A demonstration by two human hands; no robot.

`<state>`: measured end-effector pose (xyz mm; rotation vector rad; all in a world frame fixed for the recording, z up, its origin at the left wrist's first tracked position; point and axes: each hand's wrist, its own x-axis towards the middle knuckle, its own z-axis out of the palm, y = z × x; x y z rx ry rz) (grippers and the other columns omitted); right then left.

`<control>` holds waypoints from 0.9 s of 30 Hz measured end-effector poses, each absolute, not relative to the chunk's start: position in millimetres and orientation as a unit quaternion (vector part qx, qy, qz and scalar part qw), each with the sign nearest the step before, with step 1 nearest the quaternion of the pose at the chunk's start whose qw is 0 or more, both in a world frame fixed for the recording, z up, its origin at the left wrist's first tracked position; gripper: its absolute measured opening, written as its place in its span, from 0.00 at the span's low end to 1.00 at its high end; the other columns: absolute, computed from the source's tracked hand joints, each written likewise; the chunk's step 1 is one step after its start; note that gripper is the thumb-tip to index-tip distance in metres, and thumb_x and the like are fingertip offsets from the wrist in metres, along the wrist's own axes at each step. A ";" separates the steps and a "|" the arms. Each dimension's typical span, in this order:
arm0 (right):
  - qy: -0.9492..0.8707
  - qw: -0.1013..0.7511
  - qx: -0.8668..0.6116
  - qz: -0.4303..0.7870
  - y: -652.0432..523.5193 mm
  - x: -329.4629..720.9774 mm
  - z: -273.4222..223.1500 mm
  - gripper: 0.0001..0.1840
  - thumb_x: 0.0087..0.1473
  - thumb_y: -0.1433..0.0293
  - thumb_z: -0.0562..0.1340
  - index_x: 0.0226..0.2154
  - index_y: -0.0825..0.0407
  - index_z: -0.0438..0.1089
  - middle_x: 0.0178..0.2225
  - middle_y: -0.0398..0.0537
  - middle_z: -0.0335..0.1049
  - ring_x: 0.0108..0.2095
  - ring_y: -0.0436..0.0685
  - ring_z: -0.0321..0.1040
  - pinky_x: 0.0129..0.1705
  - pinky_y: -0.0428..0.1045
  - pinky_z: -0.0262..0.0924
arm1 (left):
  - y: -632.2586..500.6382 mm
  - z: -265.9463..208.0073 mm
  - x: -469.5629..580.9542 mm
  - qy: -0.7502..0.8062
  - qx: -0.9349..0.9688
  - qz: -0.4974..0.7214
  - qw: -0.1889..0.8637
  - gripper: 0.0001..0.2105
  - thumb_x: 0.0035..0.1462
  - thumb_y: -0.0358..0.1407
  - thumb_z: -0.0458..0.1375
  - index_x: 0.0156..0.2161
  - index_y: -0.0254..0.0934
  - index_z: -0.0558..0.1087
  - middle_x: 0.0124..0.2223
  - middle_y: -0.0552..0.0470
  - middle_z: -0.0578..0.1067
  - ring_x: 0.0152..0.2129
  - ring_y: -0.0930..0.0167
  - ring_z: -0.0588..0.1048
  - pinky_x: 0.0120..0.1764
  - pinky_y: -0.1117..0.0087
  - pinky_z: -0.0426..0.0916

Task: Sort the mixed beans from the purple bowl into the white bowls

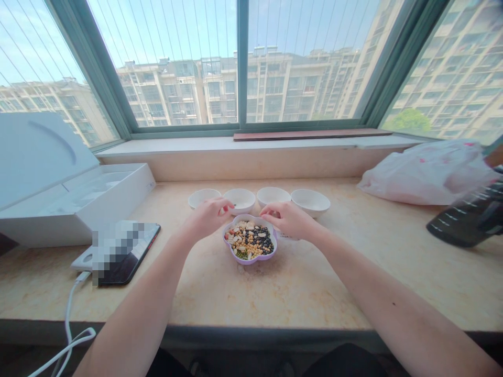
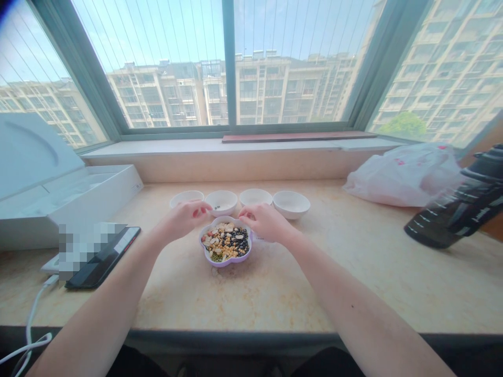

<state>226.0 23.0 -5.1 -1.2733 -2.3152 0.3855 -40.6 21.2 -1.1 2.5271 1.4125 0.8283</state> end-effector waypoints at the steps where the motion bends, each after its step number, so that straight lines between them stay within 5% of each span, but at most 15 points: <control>1: -0.843 0.235 -0.462 0.143 23.0 225.9 -5.3 0.12 0.60 0.66 0.60 0.36 0.50 0.80 0.27 0.47 0.77 0.28 0.53 0.69 0.32 0.49 0.56 | 18.6 -2.0 -37.3 0.461 0.847 0.254 0.078 0.10 0.58 0.32 0.56 0.40 0.39 0.80 0.35 0.50 0.79 0.28 0.70 0.74 0.34 0.69 0.67; 9: -0.879 0.170 -0.370 0.249 8.9 214.8 -6.7 0.09 0.54 0.69 0.65 0.36 0.51 0.81 0.32 0.46 0.79 0.29 0.52 0.70 0.31 0.47 0.58 | 6.6 -4.1 -22.4 0.451 0.872 0.143 0.128 0.11 0.54 0.30 0.55 0.34 0.38 0.81 0.29 0.51 0.79 0.25 0.71 0.74 0.28 0.72 0.64; 27: -0.939 0.071 -0.295 0.164 -3.5 199.9 -8.7 0.10 0.55 0.73 0.64 0.37 0.46 0.80 0.36 0.46 0.76 0.38 0.57 0.69 0.38 0.50 0.58 | 2.2 4.3 -15.9 0.452 0.882 0.083 0.107 0.10 0.57 0.31 0.55 0.34 0.37 0.80 0.32 0.51 0.80 0.28 0.70 0.74 0.28 0.72 0.60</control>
